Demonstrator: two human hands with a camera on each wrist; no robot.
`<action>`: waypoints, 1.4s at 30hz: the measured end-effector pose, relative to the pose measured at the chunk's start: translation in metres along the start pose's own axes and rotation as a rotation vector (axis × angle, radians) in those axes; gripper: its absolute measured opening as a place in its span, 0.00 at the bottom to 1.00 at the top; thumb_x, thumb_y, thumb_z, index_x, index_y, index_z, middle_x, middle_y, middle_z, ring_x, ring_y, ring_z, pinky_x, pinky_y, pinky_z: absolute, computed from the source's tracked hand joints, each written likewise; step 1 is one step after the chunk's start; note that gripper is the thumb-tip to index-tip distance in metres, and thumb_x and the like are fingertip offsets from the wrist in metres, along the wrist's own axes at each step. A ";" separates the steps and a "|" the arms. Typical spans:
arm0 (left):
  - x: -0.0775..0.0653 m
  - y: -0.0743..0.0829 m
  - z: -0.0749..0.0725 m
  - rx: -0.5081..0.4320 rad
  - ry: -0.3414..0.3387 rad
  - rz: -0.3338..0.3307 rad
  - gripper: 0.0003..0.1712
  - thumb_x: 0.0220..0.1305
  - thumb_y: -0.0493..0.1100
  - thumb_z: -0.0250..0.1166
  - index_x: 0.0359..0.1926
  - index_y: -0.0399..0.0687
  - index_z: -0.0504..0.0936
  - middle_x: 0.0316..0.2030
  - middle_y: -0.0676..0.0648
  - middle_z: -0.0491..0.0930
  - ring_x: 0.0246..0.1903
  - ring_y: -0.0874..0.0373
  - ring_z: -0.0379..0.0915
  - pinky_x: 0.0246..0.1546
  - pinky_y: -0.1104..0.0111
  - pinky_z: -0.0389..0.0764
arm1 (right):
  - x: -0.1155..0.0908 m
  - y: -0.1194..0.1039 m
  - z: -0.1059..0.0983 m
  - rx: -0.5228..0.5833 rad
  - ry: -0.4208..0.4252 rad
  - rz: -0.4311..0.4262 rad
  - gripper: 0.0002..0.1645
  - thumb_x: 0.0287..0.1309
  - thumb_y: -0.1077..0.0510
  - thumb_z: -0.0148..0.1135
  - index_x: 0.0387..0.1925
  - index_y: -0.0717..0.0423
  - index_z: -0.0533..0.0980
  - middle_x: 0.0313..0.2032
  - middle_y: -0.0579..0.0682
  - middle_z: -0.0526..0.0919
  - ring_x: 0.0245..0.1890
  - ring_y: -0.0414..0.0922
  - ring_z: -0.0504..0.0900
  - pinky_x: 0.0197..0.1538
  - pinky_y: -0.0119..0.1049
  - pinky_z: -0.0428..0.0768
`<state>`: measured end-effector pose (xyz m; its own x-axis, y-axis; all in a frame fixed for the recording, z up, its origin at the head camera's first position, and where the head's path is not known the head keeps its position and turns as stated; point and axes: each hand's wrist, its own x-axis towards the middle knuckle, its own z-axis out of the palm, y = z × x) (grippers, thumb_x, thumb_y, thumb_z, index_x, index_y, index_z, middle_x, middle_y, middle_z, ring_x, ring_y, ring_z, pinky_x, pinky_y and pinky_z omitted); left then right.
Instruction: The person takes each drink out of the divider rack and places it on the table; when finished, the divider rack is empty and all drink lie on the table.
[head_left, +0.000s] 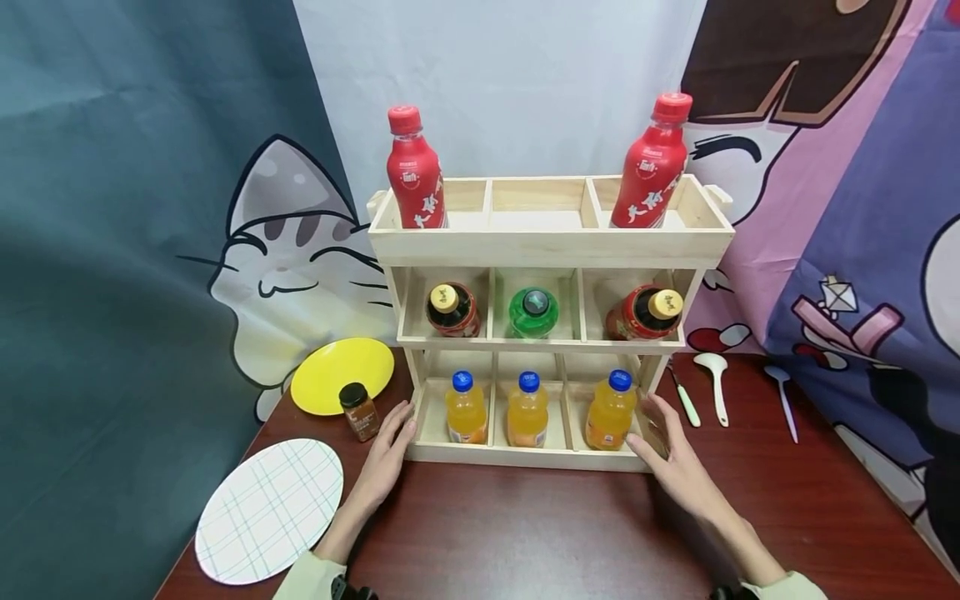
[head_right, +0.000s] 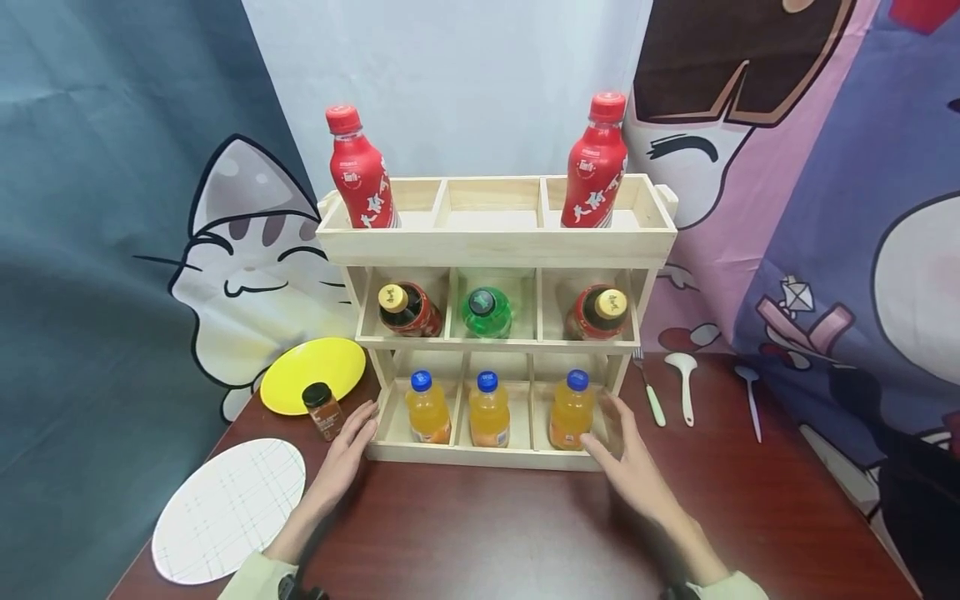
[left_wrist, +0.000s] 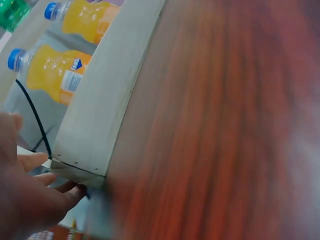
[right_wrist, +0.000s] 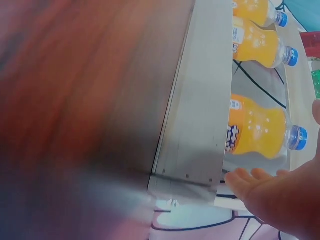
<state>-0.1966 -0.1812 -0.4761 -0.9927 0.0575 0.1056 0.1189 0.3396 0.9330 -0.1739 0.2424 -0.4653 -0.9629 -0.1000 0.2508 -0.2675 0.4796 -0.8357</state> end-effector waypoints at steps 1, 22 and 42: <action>0.003 -0.003 0.001 -0.016 0.006 0.001 0.28 0.68 0.51 0.47 0.65 0.44 0.60 0.68 0.45 0.50 0.68 0.50 0.41 0.65 0.50 0.47 | 0.002 0.000 0.002 0.021 0.000 0.007 0.43 0.58 0.54 0.56 0.68 0.43 0.42 0.65 0.55 0.54 0.64 0.54 0.54 0.57 0.12 0.57; 0.025 -0.054 0.017 0.048 0.143 0.066 0.24 0.68 0.54 0.43 0.63 0.59 0.63 0.64 0.56 0.59 0.65 0.61 0.51 0.64 0.64 0.54 | 0.037 0.013 0.042 0.153 0.209 0.065 0.37 0.48 0.55 0.66 0.58 0.56 0.61 0.52 0.51 0.67 0.51 0.38 0.70 0.50 0.21 0.68; 0.033 -0.057 0.018 0.018 0.184 0.081 0.23 0.66 0.55 0.47 0.62 0.62 0.65 0.63 0.56 0.61 0.64 0.62 0.53 0.64 0.63 0.53 | 0.042 -0.008 0.032 0.178 0.327 0.103 0.37 0.43 0.57 0.70 0.56 0.53 0.65 0.46 0.55 0.77 0.41 0.32 0.76 0.42 0.21 0.74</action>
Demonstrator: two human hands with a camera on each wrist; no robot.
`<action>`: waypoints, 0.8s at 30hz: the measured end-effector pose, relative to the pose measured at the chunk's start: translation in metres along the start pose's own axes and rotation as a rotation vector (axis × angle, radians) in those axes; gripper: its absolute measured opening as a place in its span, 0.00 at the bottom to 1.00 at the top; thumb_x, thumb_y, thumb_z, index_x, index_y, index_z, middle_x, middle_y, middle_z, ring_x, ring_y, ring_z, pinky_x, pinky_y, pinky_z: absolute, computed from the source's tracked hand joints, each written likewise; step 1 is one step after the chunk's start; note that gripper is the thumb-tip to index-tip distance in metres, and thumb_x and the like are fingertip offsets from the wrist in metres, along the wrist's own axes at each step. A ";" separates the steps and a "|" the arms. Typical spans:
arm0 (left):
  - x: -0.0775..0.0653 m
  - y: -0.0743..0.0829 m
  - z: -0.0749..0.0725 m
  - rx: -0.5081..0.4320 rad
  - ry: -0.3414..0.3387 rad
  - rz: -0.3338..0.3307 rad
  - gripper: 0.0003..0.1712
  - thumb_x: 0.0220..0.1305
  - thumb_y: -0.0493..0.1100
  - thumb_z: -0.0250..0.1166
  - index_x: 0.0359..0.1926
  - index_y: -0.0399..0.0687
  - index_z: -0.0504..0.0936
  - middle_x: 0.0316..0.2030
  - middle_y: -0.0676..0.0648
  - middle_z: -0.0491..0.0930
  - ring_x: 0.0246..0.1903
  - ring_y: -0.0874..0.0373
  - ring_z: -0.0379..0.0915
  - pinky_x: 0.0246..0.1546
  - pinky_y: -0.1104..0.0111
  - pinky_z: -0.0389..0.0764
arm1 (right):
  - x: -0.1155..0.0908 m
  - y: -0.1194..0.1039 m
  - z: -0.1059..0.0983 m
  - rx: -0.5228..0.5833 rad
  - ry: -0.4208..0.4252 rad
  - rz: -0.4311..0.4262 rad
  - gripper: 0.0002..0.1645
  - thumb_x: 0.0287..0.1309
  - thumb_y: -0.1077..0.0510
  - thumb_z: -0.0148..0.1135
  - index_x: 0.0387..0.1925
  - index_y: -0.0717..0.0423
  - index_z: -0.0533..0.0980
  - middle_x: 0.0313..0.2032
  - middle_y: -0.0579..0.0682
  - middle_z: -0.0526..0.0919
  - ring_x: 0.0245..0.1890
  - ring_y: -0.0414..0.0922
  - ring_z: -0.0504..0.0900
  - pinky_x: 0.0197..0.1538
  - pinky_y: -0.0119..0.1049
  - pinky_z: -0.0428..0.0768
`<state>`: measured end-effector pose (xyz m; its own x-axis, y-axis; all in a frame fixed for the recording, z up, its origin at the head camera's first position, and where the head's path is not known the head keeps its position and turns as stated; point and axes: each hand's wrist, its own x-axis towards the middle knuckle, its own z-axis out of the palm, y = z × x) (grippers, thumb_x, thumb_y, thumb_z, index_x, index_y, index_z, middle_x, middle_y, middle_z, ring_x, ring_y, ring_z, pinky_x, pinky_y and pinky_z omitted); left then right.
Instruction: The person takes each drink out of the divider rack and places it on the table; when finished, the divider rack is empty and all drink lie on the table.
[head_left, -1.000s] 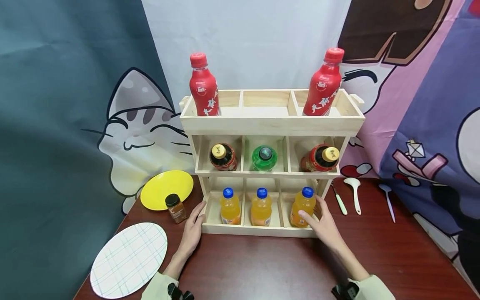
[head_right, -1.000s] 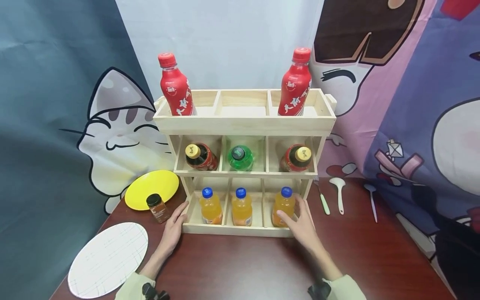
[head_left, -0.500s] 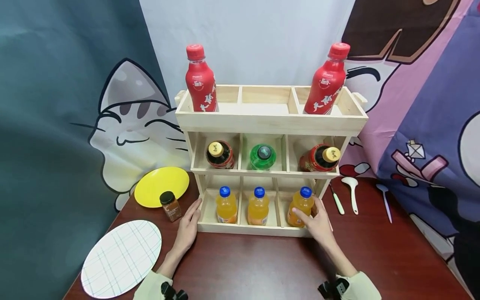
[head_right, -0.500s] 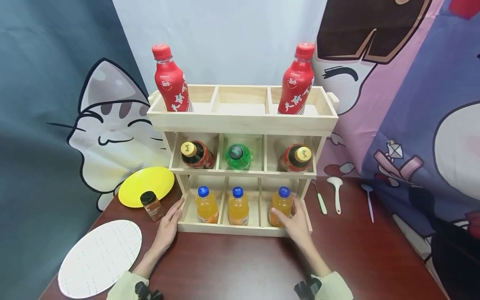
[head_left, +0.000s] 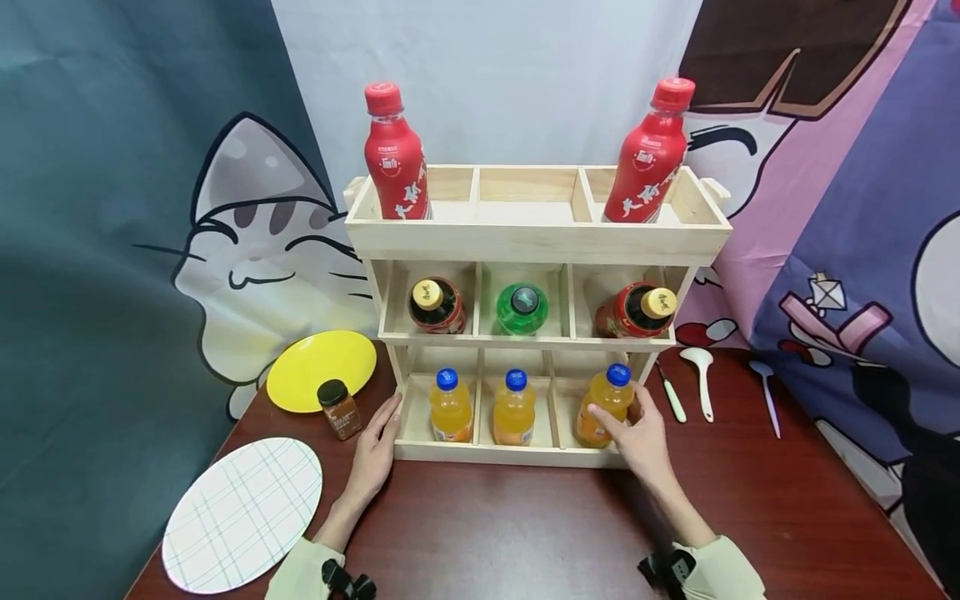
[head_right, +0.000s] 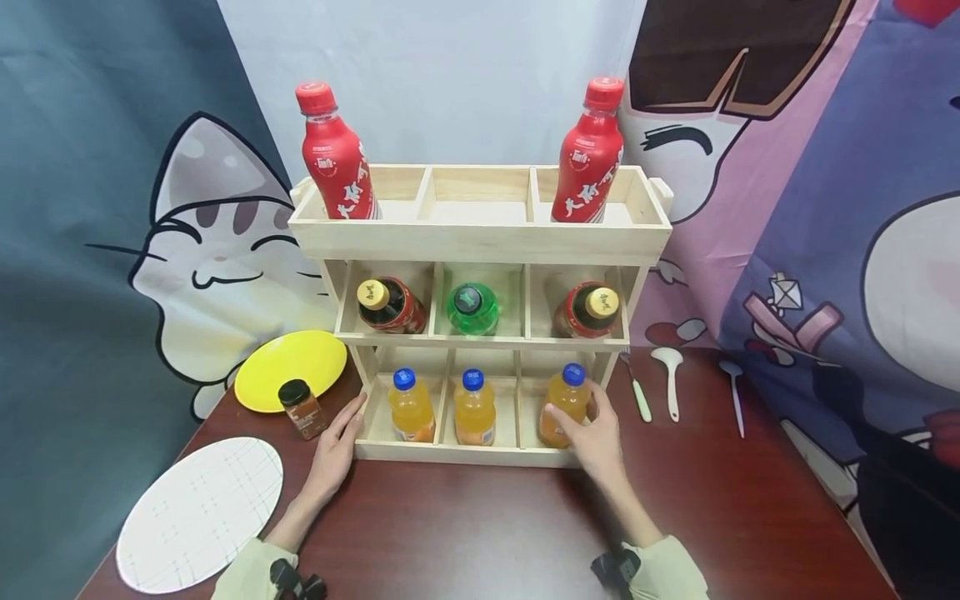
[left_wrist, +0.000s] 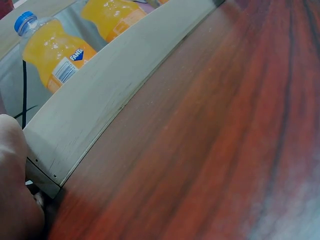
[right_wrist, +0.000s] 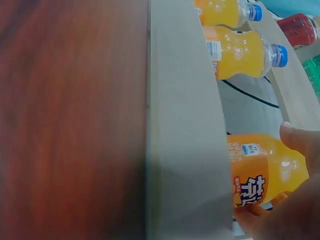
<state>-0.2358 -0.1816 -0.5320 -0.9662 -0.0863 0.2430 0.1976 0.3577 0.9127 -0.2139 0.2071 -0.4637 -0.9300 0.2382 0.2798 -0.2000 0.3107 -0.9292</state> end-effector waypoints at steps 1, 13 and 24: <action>0.000 -0.001 0.000 -0.004 0.000 0.001 0.23 0.66 0.55 0.47 0.61 0.62 0.65 0.63 0.56 0.61 0.64 0.62 0.53 0.65 0.63 0.53 | 0.000 -0.004 -0.002 0.004 0.013 0.001 0.37 0.43 0.57 0.70 0.56 0.52 0.65 0.46 0.54 0.76 0.41 0.32 0.75 0.42 0.21 0.75; -0.001 -0.001 -0.001 -0.005 -0.001 -0.001 0.24 0.66 0.56 0.47 0.61 0.62 0.66 0.63 0.53 0.61 0.64 0.59 0.53 0.64 0.60 0.55 | 0.009 -0.023 -0.034 -0.062 0.212 -0.033 0.34 0.44 0.55 0.69 0.55 0.50 0.67 0.43 0.51 0.77 0.37 0.32 0.76 0.38 0.19 0.74; 0.000 0.000 0.001 -0.009 0.004 0.002 0.24 0.66 0.56 0.47 0.61 0.61 0.66 0.63 0.54 0.62 0.64 0.63 0.53 0.64 0.64 0.54 | 0.034 0.010 -0.087 -0.201 0.365 -0.018 0.37 0.40 0.51 0.71 0.56 0.41 0.67 0.44 0.47 0.77 0.38 0.35 0.74 0.35 0.17 0.70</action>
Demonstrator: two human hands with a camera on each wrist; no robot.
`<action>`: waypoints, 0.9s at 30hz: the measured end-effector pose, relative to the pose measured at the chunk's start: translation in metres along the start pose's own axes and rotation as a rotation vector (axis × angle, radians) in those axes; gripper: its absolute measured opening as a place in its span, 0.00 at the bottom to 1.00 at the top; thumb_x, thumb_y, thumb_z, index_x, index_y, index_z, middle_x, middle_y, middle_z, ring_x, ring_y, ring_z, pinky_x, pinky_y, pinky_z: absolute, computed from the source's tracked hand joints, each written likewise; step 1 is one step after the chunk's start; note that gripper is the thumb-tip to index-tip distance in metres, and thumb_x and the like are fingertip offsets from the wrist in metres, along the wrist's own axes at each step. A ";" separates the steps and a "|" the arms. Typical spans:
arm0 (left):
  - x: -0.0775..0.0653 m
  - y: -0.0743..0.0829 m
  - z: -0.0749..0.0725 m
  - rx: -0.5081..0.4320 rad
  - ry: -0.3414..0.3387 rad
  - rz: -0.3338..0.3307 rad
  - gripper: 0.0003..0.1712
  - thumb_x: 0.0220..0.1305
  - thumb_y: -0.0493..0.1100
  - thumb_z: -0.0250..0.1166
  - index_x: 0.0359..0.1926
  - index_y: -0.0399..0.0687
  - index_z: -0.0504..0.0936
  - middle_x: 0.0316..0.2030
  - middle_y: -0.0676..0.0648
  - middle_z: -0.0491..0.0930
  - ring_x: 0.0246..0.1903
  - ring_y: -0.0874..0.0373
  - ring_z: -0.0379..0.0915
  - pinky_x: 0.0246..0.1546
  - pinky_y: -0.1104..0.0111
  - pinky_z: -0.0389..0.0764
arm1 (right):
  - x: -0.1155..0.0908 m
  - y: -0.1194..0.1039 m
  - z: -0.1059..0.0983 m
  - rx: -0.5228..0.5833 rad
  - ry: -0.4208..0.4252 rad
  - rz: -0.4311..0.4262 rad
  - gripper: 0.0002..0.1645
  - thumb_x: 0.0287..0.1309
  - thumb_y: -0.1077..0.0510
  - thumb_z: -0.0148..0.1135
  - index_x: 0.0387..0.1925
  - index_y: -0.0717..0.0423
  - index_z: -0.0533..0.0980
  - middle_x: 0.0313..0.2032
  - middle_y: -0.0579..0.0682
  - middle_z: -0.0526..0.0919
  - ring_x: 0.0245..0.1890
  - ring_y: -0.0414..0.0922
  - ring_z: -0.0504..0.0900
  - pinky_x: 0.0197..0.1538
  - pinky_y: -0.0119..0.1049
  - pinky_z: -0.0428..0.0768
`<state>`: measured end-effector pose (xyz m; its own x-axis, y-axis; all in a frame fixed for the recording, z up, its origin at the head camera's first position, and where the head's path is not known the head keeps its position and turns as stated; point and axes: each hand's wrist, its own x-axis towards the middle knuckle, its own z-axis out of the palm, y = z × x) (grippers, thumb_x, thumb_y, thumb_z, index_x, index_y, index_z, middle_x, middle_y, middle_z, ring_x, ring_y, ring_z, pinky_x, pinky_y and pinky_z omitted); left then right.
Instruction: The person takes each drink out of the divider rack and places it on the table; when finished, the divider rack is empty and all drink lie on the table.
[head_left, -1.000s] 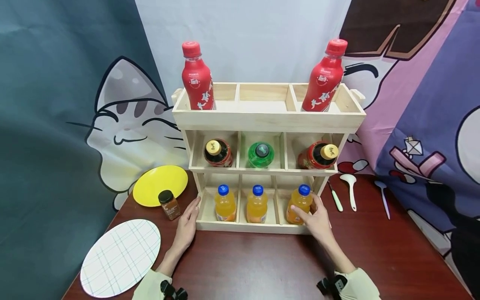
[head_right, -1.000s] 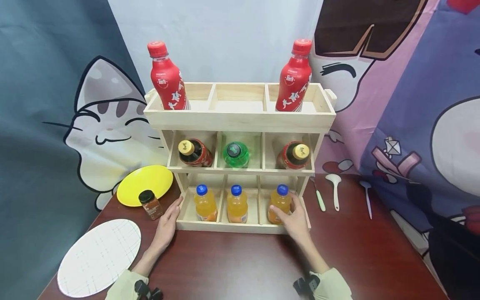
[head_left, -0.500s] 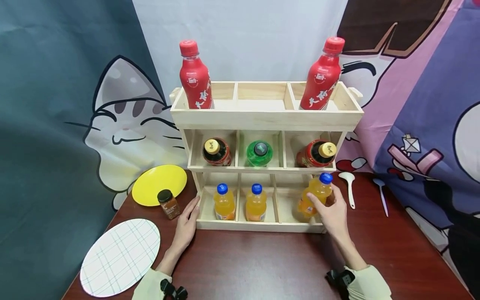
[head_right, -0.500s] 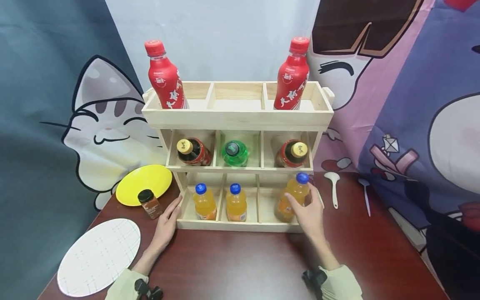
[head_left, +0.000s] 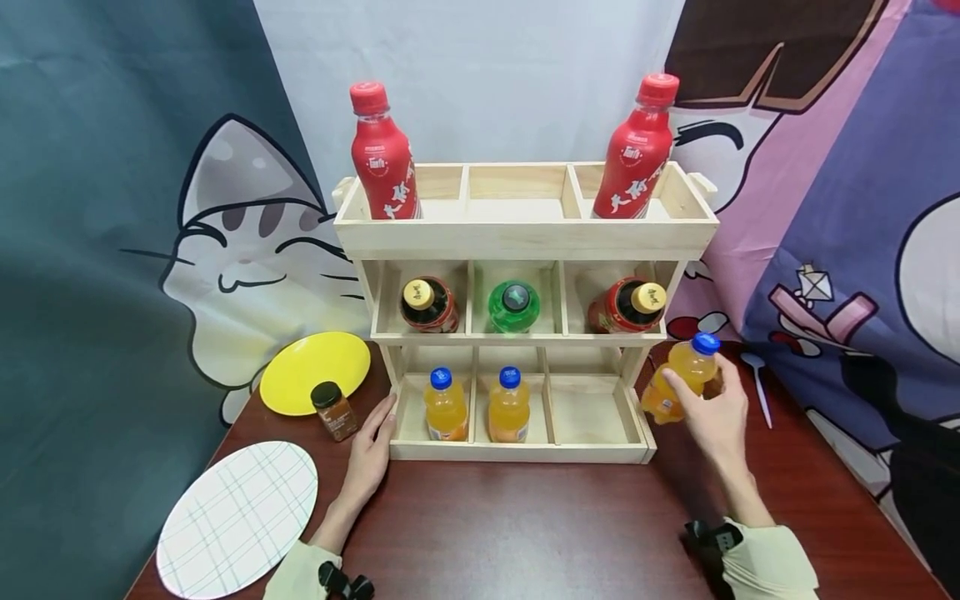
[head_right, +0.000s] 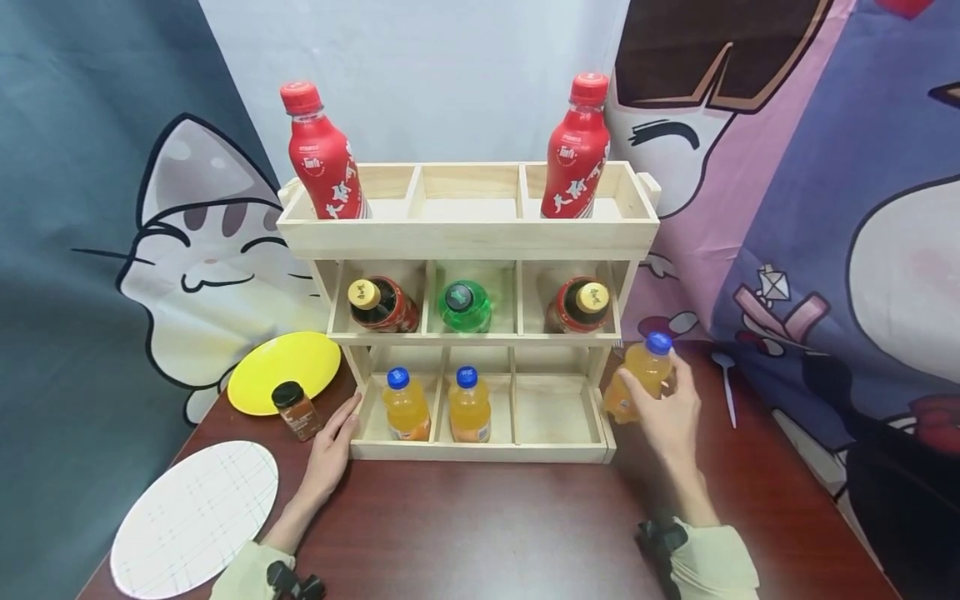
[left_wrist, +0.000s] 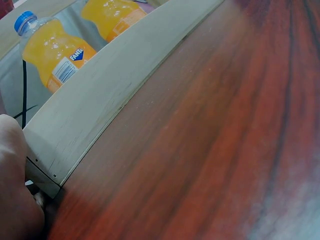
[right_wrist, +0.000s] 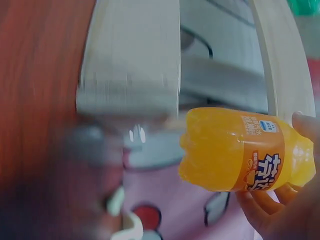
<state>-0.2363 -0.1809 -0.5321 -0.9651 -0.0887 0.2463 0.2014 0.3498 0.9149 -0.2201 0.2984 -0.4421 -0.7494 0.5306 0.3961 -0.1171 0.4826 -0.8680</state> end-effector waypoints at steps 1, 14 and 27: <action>0.000 0.000 0.000 0.000 0.000 -0.001 0.24 0.66 0.56 0.47 0.61 0.60 0.66 0.63 0.54 0.62 0.64 0.63 0.53 0.63 0.65 0.54 | 0.003 0.001 -0.005 -0.022 0.013 0.008 0.38 0.40 0.50 0.71 0.56 0.39 0.67 0.43 0.45 0.76 0.37 0.33 0.74 0.35 0.16 0.70; -0.001 0.003 -0.001 0.001 -0.007 -0.005 0.23 0.66 0.54 0.48 0.62 0.60 0.65 0.63 0.54 0.62 0.64 0.61 0.53 0.64 0.63 0.54 | 0.033 0.033 -0.065 -0.246 0.052 0.262 0.47 0.37 0.39 0.69 0.61 0.37 0.60 0.59 0.49 0.69 0.51 0.43 0.69 0.56 0.36 0.69; -0.001 0.003 -0.001 -0.007 -0.001 -0.001 0.24 0.66 0.55 0.47 0.61 0.61 0.66 0.62 0.56 0.63 0.64 0.63 0.54 0.63 0.65 0.54 | 0.047 0.065 -0.124 -0.326 0.099 0.496 0.57 0.37 0.35 0.66 0.67 0.42 0.49 0.66 0.54 0.57 0.62 0.56 0.58 0.63 0.55 0.57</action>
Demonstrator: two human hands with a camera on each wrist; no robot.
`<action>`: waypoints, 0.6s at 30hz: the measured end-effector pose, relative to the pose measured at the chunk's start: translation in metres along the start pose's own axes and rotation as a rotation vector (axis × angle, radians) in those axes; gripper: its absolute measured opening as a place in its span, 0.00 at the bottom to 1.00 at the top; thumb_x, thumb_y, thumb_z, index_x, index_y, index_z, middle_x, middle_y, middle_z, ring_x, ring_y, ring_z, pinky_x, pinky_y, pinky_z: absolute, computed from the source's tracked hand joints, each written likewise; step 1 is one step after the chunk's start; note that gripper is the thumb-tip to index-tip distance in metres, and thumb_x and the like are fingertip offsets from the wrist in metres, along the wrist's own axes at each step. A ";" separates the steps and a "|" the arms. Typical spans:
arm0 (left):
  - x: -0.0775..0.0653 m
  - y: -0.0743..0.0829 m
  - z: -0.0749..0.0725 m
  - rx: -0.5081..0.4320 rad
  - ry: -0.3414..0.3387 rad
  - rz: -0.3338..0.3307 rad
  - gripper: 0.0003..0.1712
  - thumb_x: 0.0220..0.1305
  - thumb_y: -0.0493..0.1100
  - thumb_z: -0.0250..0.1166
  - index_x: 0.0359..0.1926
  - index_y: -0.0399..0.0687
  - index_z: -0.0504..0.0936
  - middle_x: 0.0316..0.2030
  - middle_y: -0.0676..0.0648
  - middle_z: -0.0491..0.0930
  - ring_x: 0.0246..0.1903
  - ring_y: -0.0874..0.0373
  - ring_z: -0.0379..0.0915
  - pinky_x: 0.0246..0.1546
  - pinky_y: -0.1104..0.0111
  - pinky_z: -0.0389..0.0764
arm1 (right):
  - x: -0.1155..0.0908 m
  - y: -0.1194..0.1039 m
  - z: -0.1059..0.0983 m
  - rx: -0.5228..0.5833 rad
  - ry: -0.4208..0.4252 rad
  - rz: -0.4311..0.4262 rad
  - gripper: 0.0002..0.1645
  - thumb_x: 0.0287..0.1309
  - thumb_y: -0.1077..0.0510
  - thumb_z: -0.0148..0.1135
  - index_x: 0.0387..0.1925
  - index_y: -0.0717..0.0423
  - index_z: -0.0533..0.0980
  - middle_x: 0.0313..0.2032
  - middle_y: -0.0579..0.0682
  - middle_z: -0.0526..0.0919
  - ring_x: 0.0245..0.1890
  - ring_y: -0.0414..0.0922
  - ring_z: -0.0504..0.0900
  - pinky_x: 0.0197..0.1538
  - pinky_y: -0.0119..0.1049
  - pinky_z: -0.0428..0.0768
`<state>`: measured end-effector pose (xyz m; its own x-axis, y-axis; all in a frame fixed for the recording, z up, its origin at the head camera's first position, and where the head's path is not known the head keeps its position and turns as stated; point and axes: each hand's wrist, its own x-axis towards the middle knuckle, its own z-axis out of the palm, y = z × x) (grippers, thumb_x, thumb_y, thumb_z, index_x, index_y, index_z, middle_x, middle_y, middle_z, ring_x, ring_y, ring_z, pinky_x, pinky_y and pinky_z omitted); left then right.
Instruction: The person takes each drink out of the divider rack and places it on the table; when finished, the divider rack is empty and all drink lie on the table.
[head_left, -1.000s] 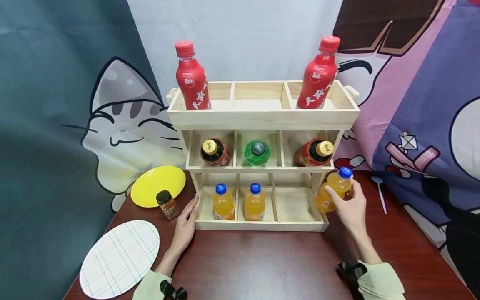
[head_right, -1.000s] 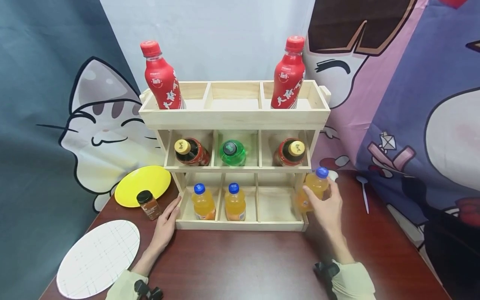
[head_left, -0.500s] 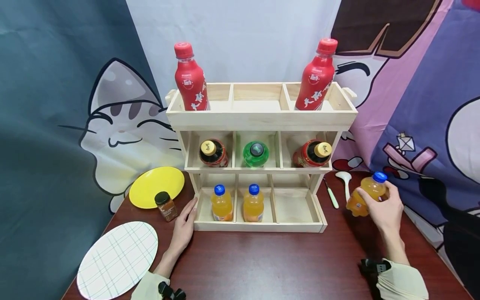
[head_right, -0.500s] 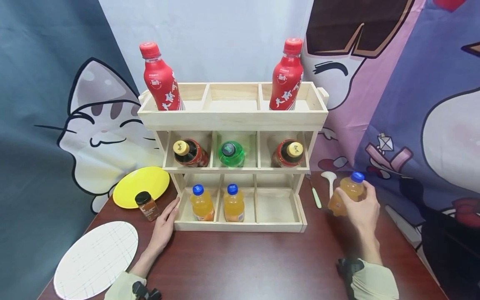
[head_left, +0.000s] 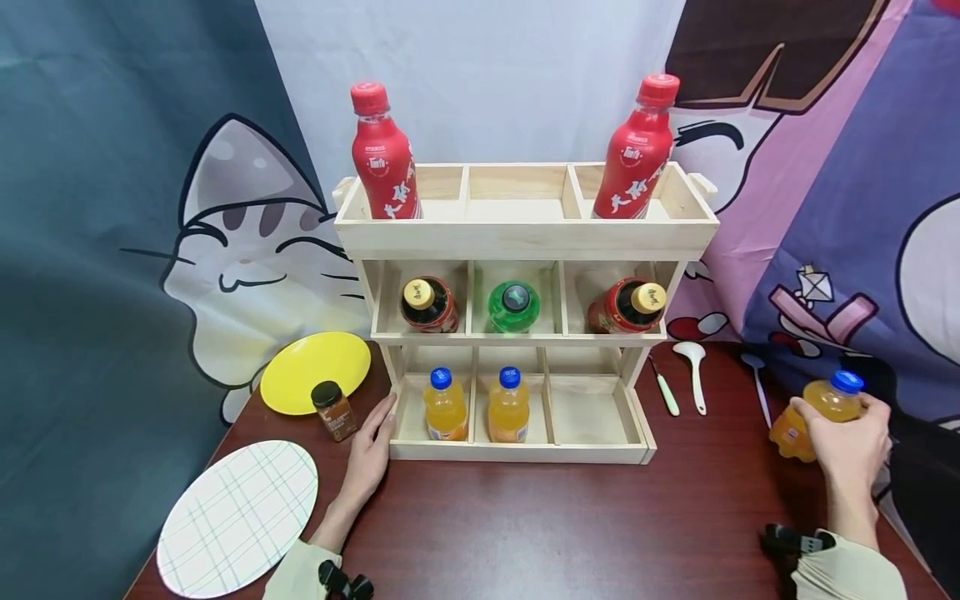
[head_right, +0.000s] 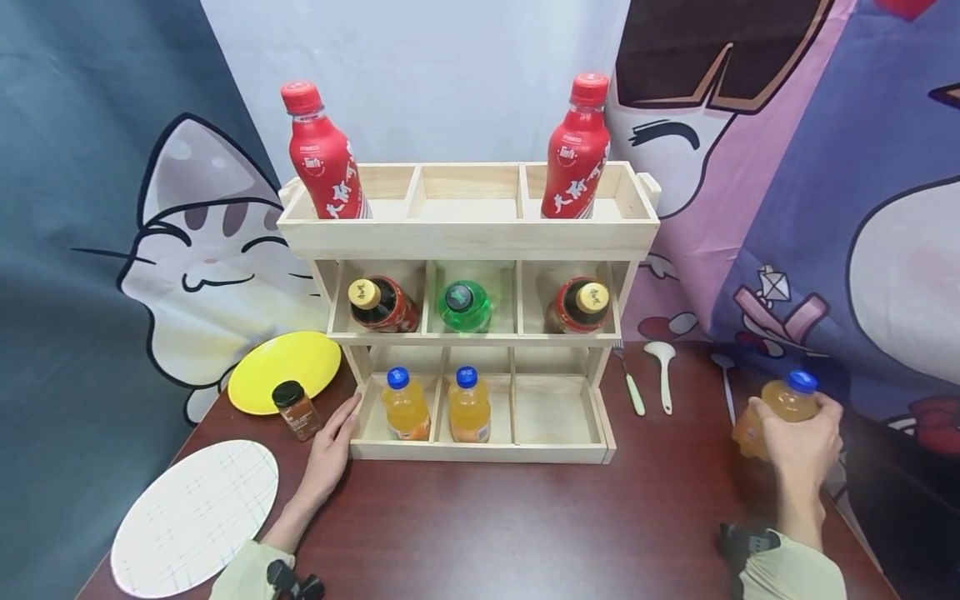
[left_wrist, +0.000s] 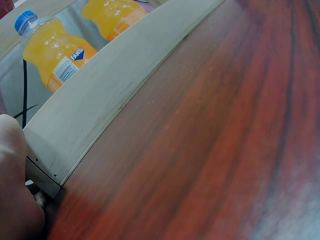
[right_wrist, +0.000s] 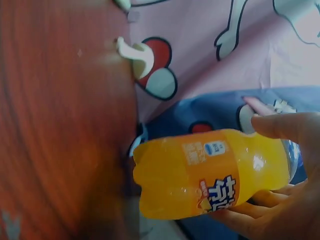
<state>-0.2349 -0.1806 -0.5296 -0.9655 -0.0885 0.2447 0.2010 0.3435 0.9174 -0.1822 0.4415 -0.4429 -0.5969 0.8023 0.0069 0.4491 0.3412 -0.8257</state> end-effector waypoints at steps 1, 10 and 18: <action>0.000 0.000 0.000 0.000 0.001 0.001 0.24 0.66 0.55 0.48 0.61 0.61 0.66 0.62 0.56 0.63 0.64 0.63 0.54 0.63 0.65 0.54 | 0.001 0.002 -0.002 0.000 -0.002 0.016 0.57 0.37 0.35 0.66 0.67 0.42 0.49 0.66 0.54 0.56 0.63 0.57 0.57 0.63 0.56 0.56; 0.000 -0.001 -0.001 0.015 -0.002 0.002 0.24 0.66 0.54 0.48 0.62 0.59 0.66 0.63 0.54 0.63 0.64 0.60 0.54 0.64 0.63 0.55 | 0.003 0.008 -0.004 0.079 -0.006 0.096 0.53 0.38 0.38 0.67 0.64 0.28 0.47 0.68 0.49 0.51 0.66 0.52 0.52 0.65 0.56 0.51; 0.000 -0.001 -0.001 0.015 -0.007 -0.011 0.23 0.66 0.55 0.48 0.62 0.62 0.65 0.63 0.56 0.62 0.64 0.62 0.54 0.64 0.62 0.55 | 0.002 -0.003 -0.006 0.173 0.060 0.050 0.52 0.37 0.42 0.70 0.61 0.28 0.48 0.62 0.39 0.58 0.66 0.43 0.53 0.69 0.34 0.50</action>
<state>-0.2354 -0.1816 -0.5303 -0.9687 -0.0861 0.2327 0.1882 0.3562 0.9153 -0.1808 0.4448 -0.4368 -0.5337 0.8456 -0.0075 0.3532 0.2148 -0.9106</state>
